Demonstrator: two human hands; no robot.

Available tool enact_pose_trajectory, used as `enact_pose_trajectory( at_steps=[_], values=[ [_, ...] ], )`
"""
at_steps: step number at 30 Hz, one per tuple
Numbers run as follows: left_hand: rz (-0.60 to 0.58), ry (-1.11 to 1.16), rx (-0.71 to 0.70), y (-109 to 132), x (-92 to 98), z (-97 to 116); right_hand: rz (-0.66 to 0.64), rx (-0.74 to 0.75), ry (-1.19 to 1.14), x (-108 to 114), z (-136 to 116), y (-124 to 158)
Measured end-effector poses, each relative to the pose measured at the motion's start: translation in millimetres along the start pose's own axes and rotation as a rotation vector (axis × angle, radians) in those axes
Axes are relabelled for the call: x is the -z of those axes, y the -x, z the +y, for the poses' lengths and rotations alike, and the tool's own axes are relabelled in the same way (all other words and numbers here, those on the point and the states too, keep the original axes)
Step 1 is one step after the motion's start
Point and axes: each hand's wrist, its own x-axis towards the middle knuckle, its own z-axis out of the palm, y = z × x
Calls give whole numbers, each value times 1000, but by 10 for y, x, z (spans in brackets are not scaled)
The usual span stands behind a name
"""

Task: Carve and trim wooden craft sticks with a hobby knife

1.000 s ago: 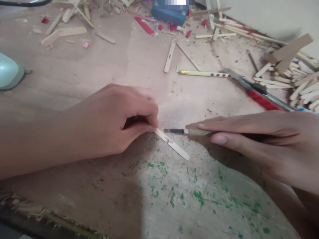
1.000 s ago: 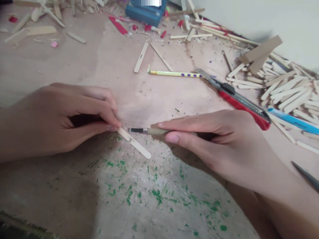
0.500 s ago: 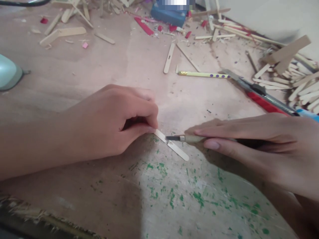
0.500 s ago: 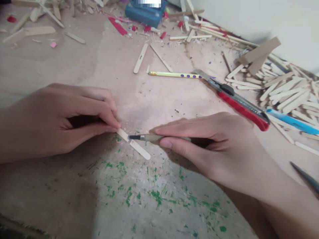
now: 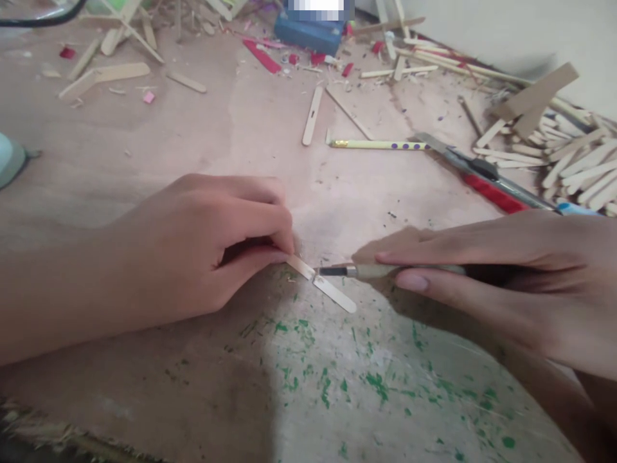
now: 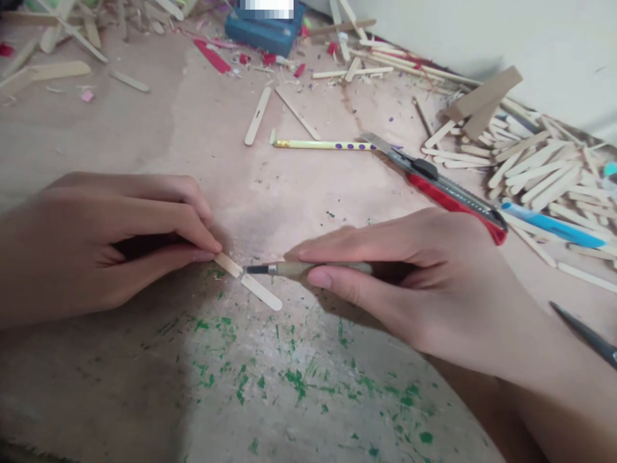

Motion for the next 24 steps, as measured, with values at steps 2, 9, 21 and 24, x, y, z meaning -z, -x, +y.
enact_pose_trajectory(
  at_steps=[2, 9, 21, 24],
  values=[
    [33, 18, 0, -3, -18, 8, 20, 2, -7, -29, 9, 32],
    [4, 37, 25, 15, 3, 17, -16, 7, -39, -40, 36, 93],
    [-3, 26, 9, -2, 10, 2, -119, 68, 1, 92, 179, 44],
    [4, 37, -4, -13, 4, -10, -95, 46, -10, 103, 171, 58]
  ],
)
